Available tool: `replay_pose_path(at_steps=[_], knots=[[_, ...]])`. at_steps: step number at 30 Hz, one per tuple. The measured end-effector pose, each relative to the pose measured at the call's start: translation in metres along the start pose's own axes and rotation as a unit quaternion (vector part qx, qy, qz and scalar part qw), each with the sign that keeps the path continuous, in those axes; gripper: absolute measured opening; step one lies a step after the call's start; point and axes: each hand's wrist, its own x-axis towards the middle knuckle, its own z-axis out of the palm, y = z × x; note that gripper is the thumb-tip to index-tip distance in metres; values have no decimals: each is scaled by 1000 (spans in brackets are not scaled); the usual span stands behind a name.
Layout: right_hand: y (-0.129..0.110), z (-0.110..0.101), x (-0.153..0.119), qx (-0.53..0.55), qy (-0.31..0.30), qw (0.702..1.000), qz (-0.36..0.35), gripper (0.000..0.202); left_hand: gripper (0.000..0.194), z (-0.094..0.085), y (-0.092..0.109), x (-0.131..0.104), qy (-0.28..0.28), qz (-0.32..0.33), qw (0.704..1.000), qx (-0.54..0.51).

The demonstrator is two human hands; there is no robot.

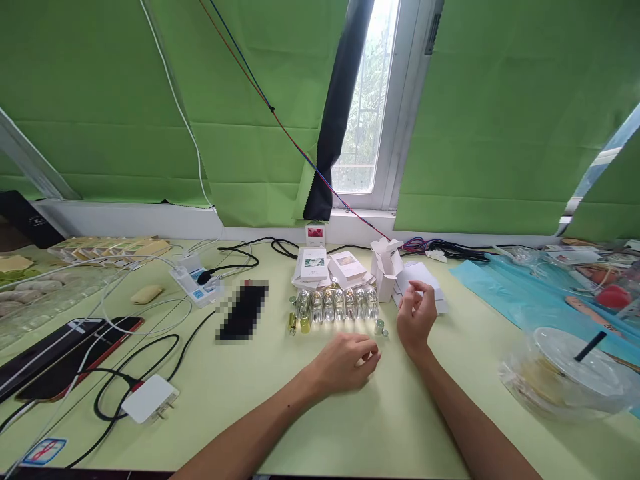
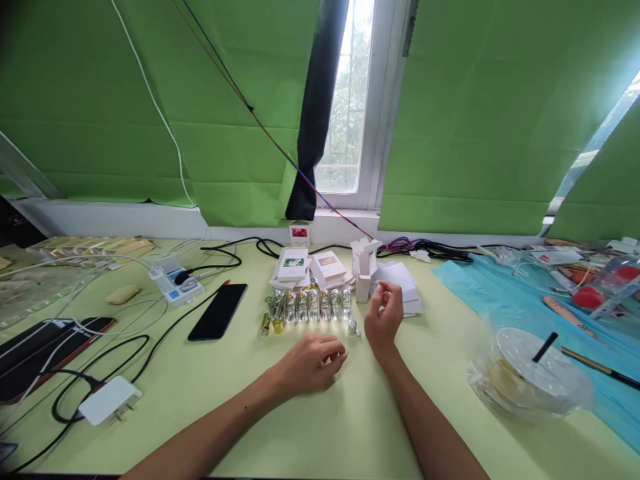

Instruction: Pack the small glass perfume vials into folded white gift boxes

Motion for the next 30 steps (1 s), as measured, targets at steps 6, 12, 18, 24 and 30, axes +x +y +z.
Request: replay_pose_path(at_steps=[6, 12, 18, 24, 30], knots=[[-27, 1, -5, -3, -88, 986, -142, 13, 22, 2, 1, -1, -8, 8, 1000, 9], [-62, 44, 16, -50, -293, 943, -149, 15, 27, 4, 0, -2, -23, 9, 1000, 7], [-63, 97, 43, -89, -486, 866, -79, 24, 28, 1, -1, -1, -24, 4, 1000, 10], [-60, 116, 48, -103, -581, 808, -12, 39, 23, 2, -3, -1, -34, 15, 999, 20], [-57, 121, 52, -81, -585, 806, 34, 35, 22, 3, -3, -2, -41, 16, 999, 19]])
